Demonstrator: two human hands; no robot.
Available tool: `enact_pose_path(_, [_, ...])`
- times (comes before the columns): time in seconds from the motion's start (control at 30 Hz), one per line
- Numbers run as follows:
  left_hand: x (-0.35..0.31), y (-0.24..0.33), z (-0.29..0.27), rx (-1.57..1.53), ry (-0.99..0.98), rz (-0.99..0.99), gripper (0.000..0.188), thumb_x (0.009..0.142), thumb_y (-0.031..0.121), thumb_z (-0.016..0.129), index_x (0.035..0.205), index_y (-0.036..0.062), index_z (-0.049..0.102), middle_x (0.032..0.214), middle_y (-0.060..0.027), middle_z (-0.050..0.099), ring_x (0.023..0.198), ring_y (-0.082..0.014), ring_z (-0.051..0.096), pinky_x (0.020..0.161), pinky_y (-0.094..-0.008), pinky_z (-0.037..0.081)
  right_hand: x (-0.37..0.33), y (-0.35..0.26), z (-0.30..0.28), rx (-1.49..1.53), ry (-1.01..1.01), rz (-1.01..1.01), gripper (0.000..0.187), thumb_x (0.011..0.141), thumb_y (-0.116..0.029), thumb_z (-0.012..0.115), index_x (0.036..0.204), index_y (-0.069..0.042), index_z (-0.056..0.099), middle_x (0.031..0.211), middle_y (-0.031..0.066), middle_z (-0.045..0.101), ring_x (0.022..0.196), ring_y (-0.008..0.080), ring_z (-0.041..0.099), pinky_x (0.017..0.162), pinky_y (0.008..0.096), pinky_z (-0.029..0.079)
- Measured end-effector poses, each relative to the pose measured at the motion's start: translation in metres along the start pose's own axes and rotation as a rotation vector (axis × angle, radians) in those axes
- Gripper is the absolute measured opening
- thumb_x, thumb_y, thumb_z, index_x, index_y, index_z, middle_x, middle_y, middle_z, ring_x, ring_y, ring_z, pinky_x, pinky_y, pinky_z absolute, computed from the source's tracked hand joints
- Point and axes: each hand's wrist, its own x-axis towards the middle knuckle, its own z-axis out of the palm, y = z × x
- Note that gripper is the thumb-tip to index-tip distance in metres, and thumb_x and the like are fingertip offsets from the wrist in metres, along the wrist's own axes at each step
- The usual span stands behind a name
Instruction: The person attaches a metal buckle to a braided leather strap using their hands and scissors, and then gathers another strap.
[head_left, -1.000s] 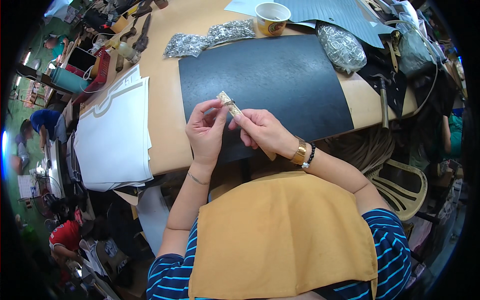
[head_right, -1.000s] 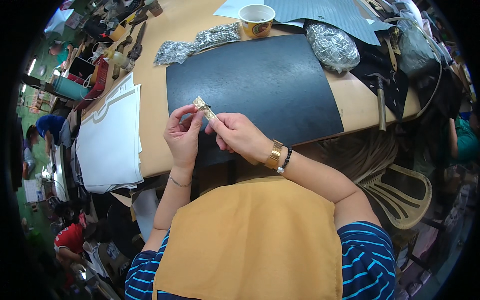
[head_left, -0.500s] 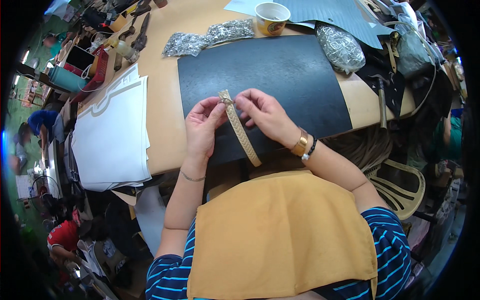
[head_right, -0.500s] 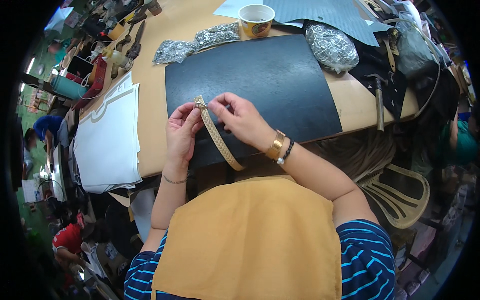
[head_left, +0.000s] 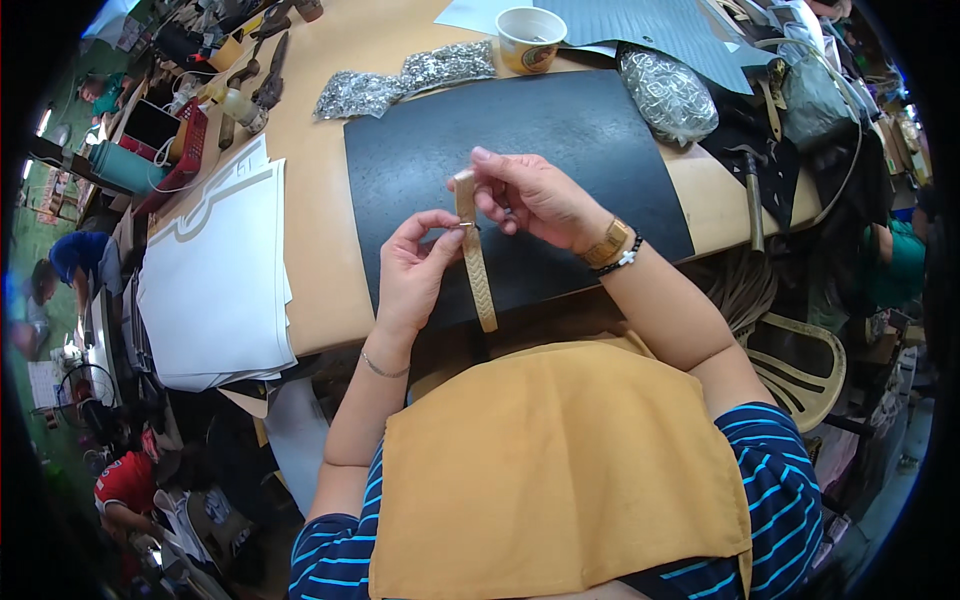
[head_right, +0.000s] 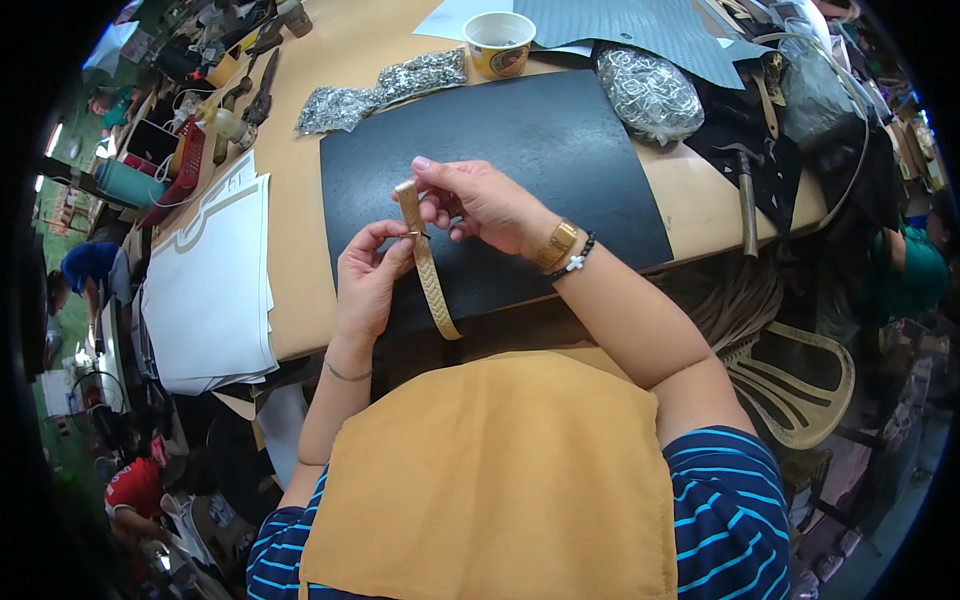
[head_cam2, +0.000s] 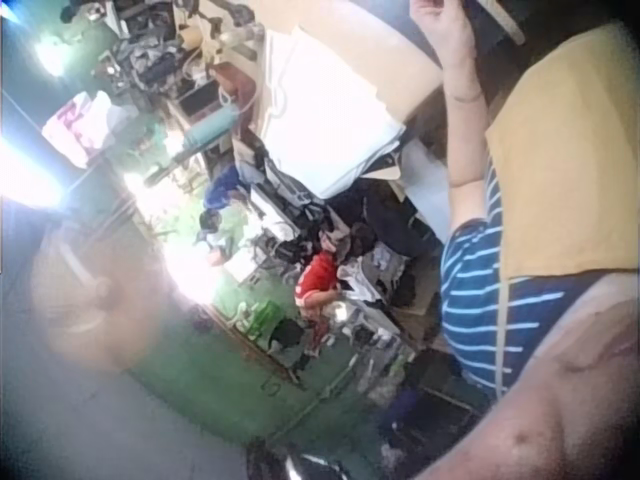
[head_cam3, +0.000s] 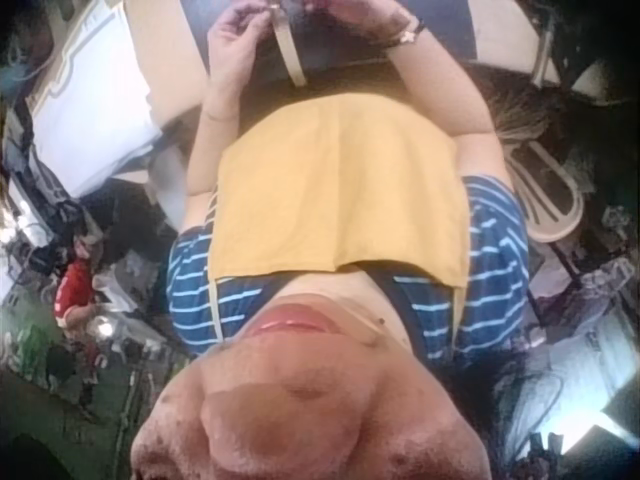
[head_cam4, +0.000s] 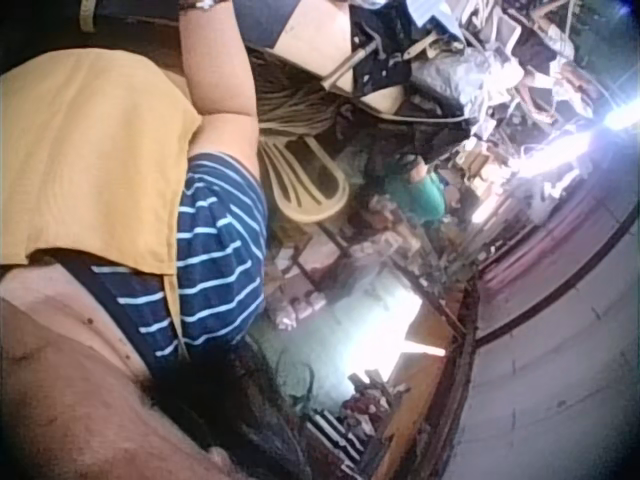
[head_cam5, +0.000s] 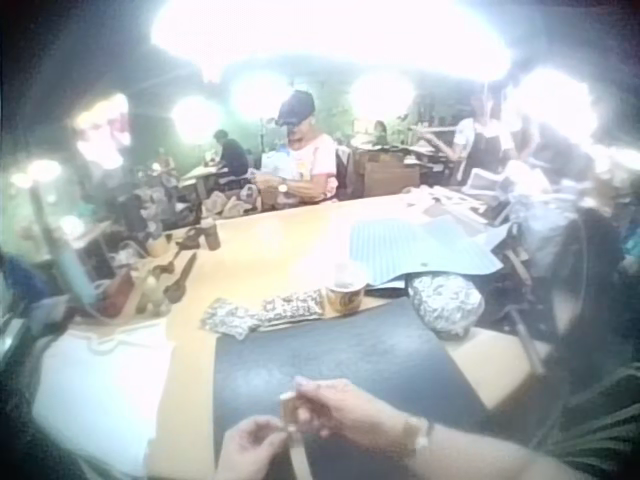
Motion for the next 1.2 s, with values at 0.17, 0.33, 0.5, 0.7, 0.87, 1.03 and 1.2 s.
enact_pose_path(0.17, [-0.002,-0.004,-0.001,0.233,0.026,0.297,0.012,0.089,-0.005,0.068,0.1,0.0005,0.066,0.105,-0.0045,0.062,0.092,-0.0094,0.064,0.08,-0.0237,0.055,-0.013,-0.022,-0.001,-0.227,-0.041,0.072,0.034,0.092,-0.031,0.072,0.113,-0.004,0.071,0.09,0.0004,0.071,0.075,0.0047,0.062,0.061,0.0187,0.05])
enact_pose_path(0.33, [-0.005,-0.002,0.004,0.315,0.107,0.41,0.016,0.085,-0.007,0.071,0.098,0.0015,0.067,0.103,-0.0054,0.062,0.091,-0.0106,0.064,0.078,-0.0226,0.055,-0.014,-0.014,-0.003,-0.284,-0.063,-0.053,0.034,0.088,-0.022,0.077,0.116,-0.004,0.071,0.097,0.0022,0.073,0.083,0.0058,0.065,0.066,0.0204,0.053])
enact_pose_path(0.5, [-0.008,0.003,0.011,0.493,0.159,0.5,0.015,0.081,-0.007,0.076,0.092,0.0033,0.072,0.098,-0.006,0.062,0.088,-0.0129,0.065,0.074,-0.0241,0.055,-0.014,0.009,0.007,-0.257,0.038,-0.207,0.03,0.09,-0.017,0.076,0.115,-0.003,0.07,0.099,0.0033,0.073,0.085,0.0052,0.065,0.068,0.0202,0.053])
enact_pose_path(0.7, [-0.009,-0.001,0.007,0.599,0.112,0.578,0.019,0.079,-0.008,0.077,0.092,0.0046,0.073,0.095,-0.004,0.059,0.084,-0.0116,0.059,0.073,-0.0239,0.051,-0.008,0.028,0.015,-0.315,0.129,-0.364,0.026,0.089,-0.016,0.076,0.111,-0.001,0.072,0.098,0.0044,0.073,0.083,0.0054,0.065,0.071,0.0204,0.054])
enact_pose_path(0.87, [-0.011,-0.002,0.004,0.407,0.102,0.394,0.019,0.081,-0.008,0.076,0.094,0.0052,0.073,0.094,-0.002,0.059,0.083,-0.0091,0.058,0.072,-0.0228,0.05,-0.008,0.027,0.013,-0.363,0.13,-0.396,0.025,0.088,-0.014,0.077,0.109,-0.001,0.072,0.097,0.0053,0.073,0.083,0.0064,0.065,0.074,0.0221,0.055])
enact_pose_path(1.03, [-0.009,0.005,0.01,0.049,0.069,0.145,0.014,0.085,-0.005,0.073,0.097,0.0026,0.072,0.101,-0.004,0.067,0.094,-0.0122,0.067,0.083,-0.0248,0.056,-0.008,0.027,0.002,-0.316,0.065,-0.284,0.02,0.088,-0.012,0.076,0.104,0.0,0.074,0.094,0.0056,0.074,0.083,0.0068,0.065,0.074,0.022,0.054])
enact_pose_path(1.2, [-0.008,-0.004,-0.001,-0.13,0.006,-0.059,0.013,0.086,-0.004,0.072,0.098,0.0001,0.071,0.11,-0.01,0.07,0.098,-0.0157,0.069,0.09,-0.0286,0.056,-0.013,0.023,-0.002,-0.458,0.031,-0.275,0.019,0.088,-0.015,0.076,0.1,0.0,0.075,0.091,0.0045,0.073,0.082,0.0069,0.065,0.074,0.0223,0.053])
